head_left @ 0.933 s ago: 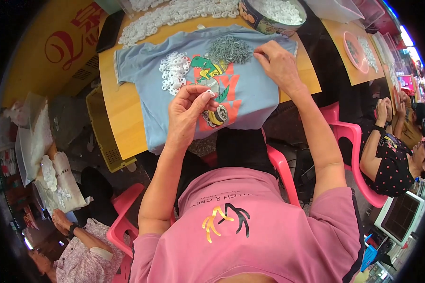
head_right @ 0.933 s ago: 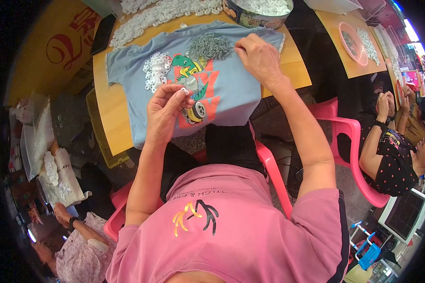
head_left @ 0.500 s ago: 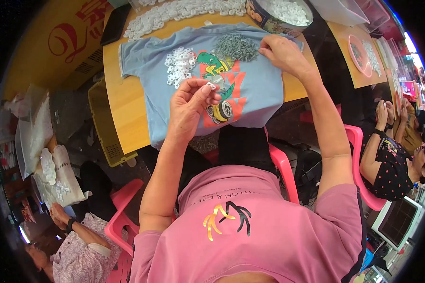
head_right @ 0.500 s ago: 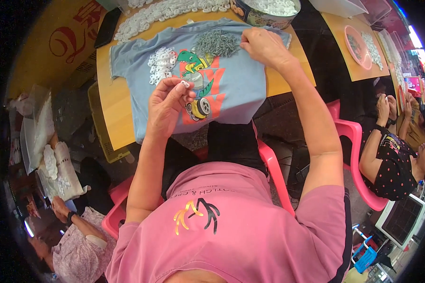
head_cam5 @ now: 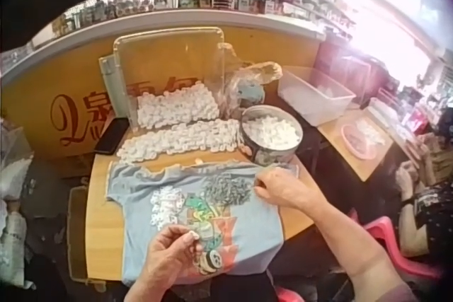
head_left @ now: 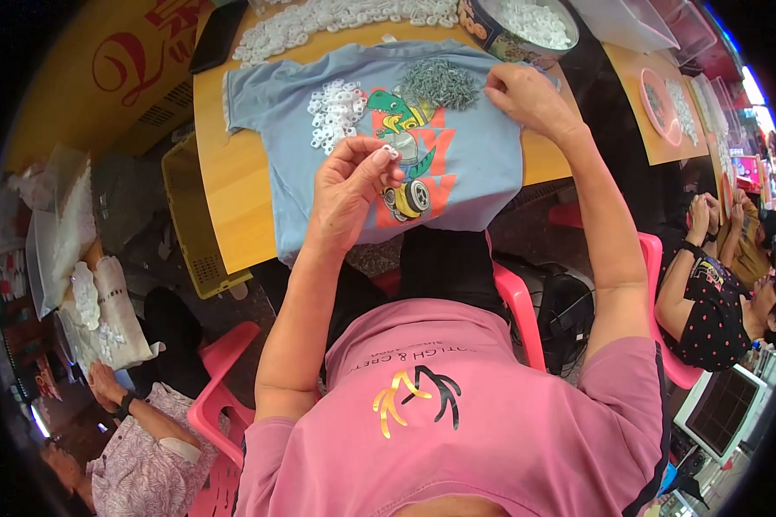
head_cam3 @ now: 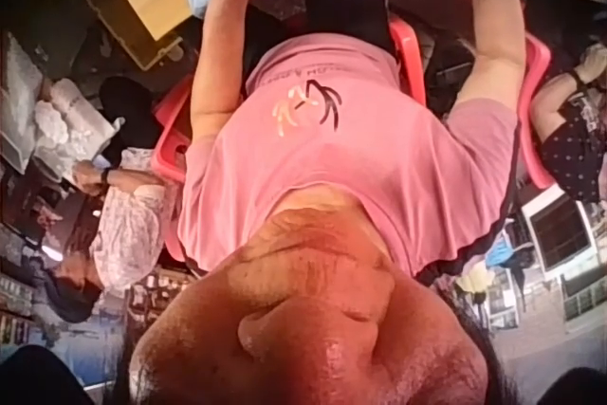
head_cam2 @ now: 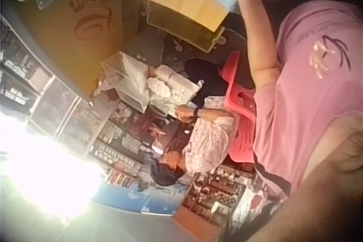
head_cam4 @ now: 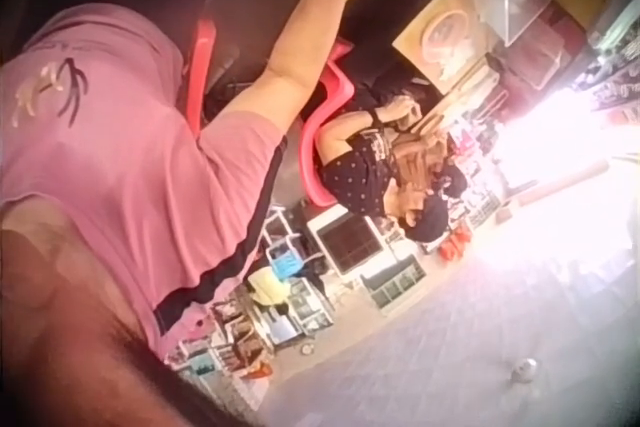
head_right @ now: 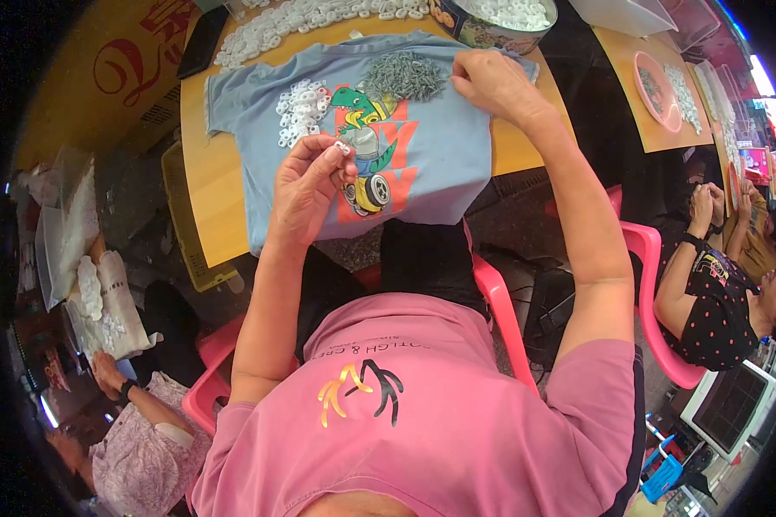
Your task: Manually applying small white decorative pieces to a graphic on a blue t-shirt at a garment workshop.
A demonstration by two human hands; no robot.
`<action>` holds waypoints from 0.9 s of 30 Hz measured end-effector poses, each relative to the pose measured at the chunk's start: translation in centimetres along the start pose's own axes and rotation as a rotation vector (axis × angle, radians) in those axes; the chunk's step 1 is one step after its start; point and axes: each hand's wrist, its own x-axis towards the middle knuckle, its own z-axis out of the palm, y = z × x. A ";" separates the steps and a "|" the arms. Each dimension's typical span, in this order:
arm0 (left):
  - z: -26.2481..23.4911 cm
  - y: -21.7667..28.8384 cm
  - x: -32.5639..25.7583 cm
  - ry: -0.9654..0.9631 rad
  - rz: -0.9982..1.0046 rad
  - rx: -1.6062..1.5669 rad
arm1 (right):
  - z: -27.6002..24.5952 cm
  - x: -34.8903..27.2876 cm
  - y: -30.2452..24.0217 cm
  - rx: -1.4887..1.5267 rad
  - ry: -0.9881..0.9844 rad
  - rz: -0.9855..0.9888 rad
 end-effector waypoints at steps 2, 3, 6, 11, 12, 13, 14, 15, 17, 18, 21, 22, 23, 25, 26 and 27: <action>-0.1 -0.1 0.1 -0.005 0.004 -0.014 | 0.2 -0.2 0.3 0.036 0.035 -0.052; -0.1 -0.1 0.1 -0.005 0.004 -0.015 | 0.4 -0.3 0.5 0.036 0.035 -0.052; -0.2 -0.1 0.1 -0.004 -0.003 -0.006 | 0.7 -0.4 0.8 0.024 0.114 -0.121; -0.1 -0.1 0.1 -0.006 -0.006 0.000 | -0.3 0.7 0.6 0.008 -0.048 -0.042; -0.2 -0.1 0.1 -0.006 -0.005 0.000 | -0.5 1.0 0.3 0.008 -0.047 -0.042; -0.3 -0.1 0.1 -0.010 -0.004 -0.001 | -0.8 1.3 0.1 -0.034 -0.089 -0.041; -0.3 -0.1 0.1 -0.012 -0.003 -0.002 | -0.9 1.5 -0.1 -0.076 -0.131 -0.040; -0.3 0.0 0.0 -0.011 -0.001 -0.002 | -0.8 1.4 0.0 -0.076 -0.131 -0.043; -0.2 0.0 0.0 0.000 -0.011 -0.007 | -0.5 1.2 0.6 0.031 -0.070 -0.032; -0.2 0.0 0.0 0.005 -0.010 -0.008 | -0.5 1.0 0.5 0.032 -0.073 -0.036; -0.1 -0.1 0.1 0.004 -0.014 -0.010 | -0.2 0.4 0.7 0.095 -0.005 -0.035; -0.1 0.0 0.1 0.003 -0.016 -0.002 | -0.1 0.4 0.9 0.105 0.013 -0.081; -0.1 0.0 0.1 0.002 -0.018 0.005 | 0.0 0.4 1.1 0.114 0.031 -0.127; -0.2 0.0 0.1 0.006 -0.017 0.007 | -0.3 0.6 0.4 0.017 -0.001 -0.133; -0.2 0.0 0.1 0.011 -0.015 0.010 | -0.3 0.7 0.0 -0.080 -0.031 -0.139; -0.2 0.0 0.1 0.011 -0.014 0.009 | -0.2 0.7 -0.3 -0.080 -0.032 -0.139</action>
